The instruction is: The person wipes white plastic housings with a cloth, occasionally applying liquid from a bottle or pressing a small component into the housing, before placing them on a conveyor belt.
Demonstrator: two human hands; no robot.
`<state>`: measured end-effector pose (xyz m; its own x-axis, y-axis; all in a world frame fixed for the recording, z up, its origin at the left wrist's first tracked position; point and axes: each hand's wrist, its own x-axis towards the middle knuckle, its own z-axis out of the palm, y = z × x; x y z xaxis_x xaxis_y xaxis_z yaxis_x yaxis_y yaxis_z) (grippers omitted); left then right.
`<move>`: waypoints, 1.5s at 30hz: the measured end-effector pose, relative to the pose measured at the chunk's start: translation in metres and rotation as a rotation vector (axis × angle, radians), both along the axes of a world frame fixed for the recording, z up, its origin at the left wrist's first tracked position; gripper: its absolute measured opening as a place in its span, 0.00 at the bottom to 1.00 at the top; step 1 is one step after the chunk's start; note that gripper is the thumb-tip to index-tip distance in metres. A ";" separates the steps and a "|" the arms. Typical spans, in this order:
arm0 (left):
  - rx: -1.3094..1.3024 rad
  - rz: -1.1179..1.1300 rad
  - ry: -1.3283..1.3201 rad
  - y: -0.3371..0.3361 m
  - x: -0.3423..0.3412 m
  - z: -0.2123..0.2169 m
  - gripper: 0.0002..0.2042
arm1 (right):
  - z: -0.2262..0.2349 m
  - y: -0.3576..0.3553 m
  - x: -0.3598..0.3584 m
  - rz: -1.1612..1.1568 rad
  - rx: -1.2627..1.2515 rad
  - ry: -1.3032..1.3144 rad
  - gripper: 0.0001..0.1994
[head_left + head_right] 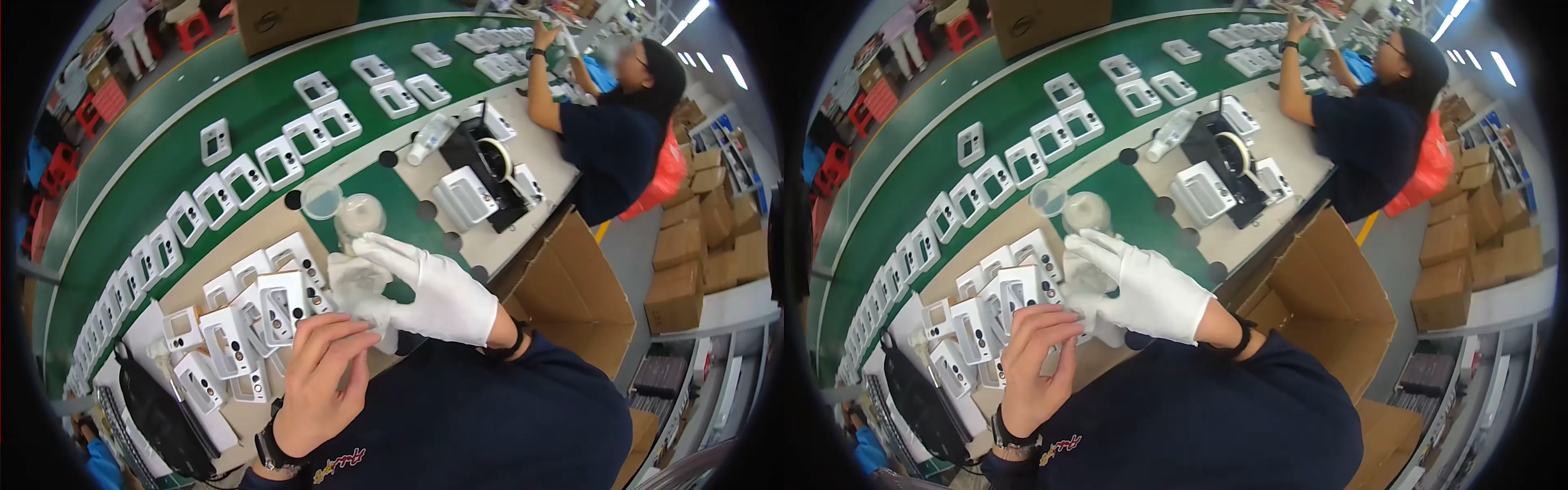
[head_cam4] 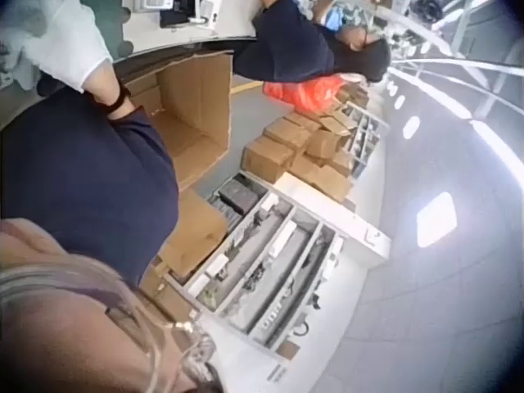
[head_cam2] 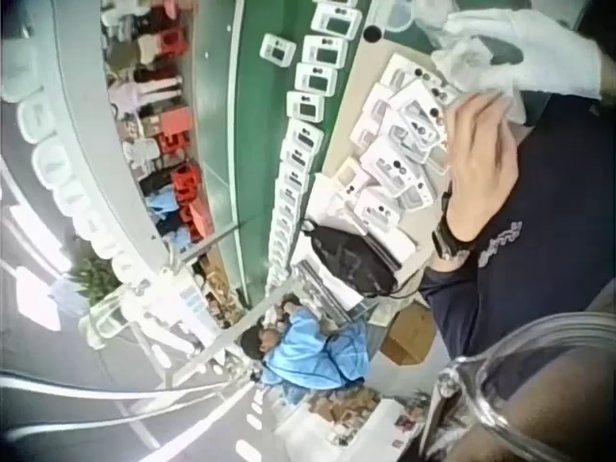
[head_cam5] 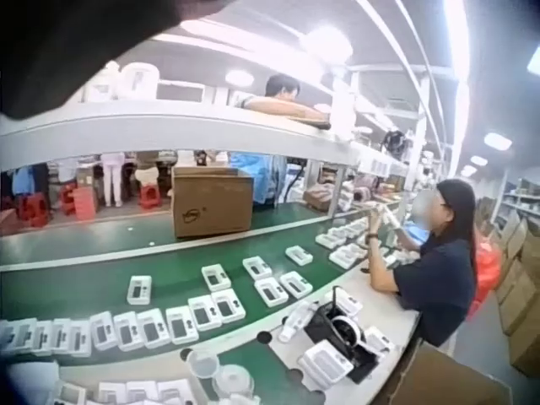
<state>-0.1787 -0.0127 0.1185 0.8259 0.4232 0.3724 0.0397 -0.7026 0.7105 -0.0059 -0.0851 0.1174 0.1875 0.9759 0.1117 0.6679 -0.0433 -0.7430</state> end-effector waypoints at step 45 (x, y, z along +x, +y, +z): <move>-0.178 0.072 0.244 0.110 -0.048 0.041 0.08 | -0.029 -0.008 0.027 0.000 -0.126 -0.088 0.19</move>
<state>-0.2265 0.0968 0.1599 0.8473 0.5248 0.0812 0.2697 -0.5570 0.7855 0.0208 -0.0932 0.0884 0.1823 0.9832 0.0048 0.7306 -0.1322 -0.6699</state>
